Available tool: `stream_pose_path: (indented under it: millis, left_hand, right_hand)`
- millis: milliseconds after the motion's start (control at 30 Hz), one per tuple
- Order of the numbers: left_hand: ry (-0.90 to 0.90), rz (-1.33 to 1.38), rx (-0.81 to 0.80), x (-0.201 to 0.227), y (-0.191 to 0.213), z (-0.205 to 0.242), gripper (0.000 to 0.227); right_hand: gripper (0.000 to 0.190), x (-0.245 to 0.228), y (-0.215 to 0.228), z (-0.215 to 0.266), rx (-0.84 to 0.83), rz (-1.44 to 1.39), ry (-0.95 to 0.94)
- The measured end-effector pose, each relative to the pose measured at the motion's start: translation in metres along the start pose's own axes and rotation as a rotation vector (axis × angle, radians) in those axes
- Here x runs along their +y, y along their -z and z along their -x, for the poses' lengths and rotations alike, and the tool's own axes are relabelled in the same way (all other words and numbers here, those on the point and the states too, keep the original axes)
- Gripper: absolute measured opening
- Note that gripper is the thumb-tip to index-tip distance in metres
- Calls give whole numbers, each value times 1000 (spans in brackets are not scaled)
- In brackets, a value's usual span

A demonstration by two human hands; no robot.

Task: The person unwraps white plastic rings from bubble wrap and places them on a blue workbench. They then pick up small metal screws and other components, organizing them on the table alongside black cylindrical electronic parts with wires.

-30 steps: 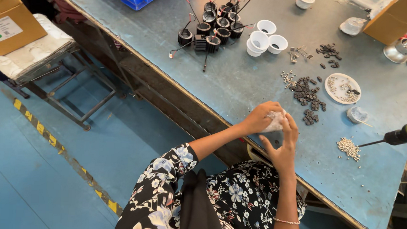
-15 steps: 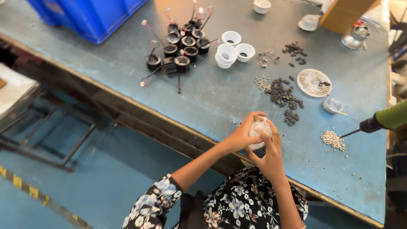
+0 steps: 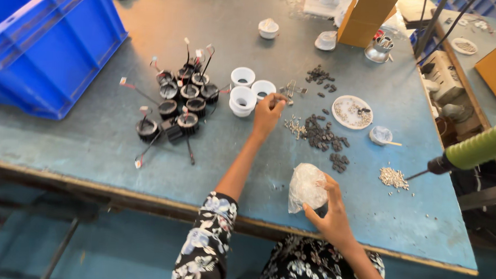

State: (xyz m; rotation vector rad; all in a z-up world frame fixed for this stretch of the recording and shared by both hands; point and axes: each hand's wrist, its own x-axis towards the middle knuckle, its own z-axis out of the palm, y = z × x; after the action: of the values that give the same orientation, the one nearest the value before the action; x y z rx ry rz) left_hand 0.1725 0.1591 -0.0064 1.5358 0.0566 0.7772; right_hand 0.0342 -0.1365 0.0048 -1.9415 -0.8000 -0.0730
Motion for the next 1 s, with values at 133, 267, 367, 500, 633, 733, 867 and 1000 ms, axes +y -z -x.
stream_pose_path:
  millis: [133,267,367,500,633,733,867,1000]
  left_hand:
    - [-2,-187,101,2,-3,1,12]
    - [-48,-315,63,12,-2,9,11]
    - [-26,-391,17,22,-8,14,12]
    - [27,-434,-46,32,-9,15,16]
    - [64,-480,-67,34,-9,11,16]
    - [81,-499,-80,32,-10,12,16]
    - [77,-510,-113,30,-14,14,17]
    - [115,-524,-150,28,-15,14,18]
  right_hand:
    - [74,3,22,-76,-14,-361,-102]
    - [62,20,28,-201,96,-508,79]
    - [66,45,1,-324,89,-614,-89]
    - [78,91,-35,-446,-13,-760,-493]
    - [81,146,-47,-503,-48,-630,-479]
    - [79,188,-47,-536,-182,-594,-494]
    - [83,231,-38,-603,-199,-917,-387]
    - [93,273,-13,-636,286,-1032,-287]
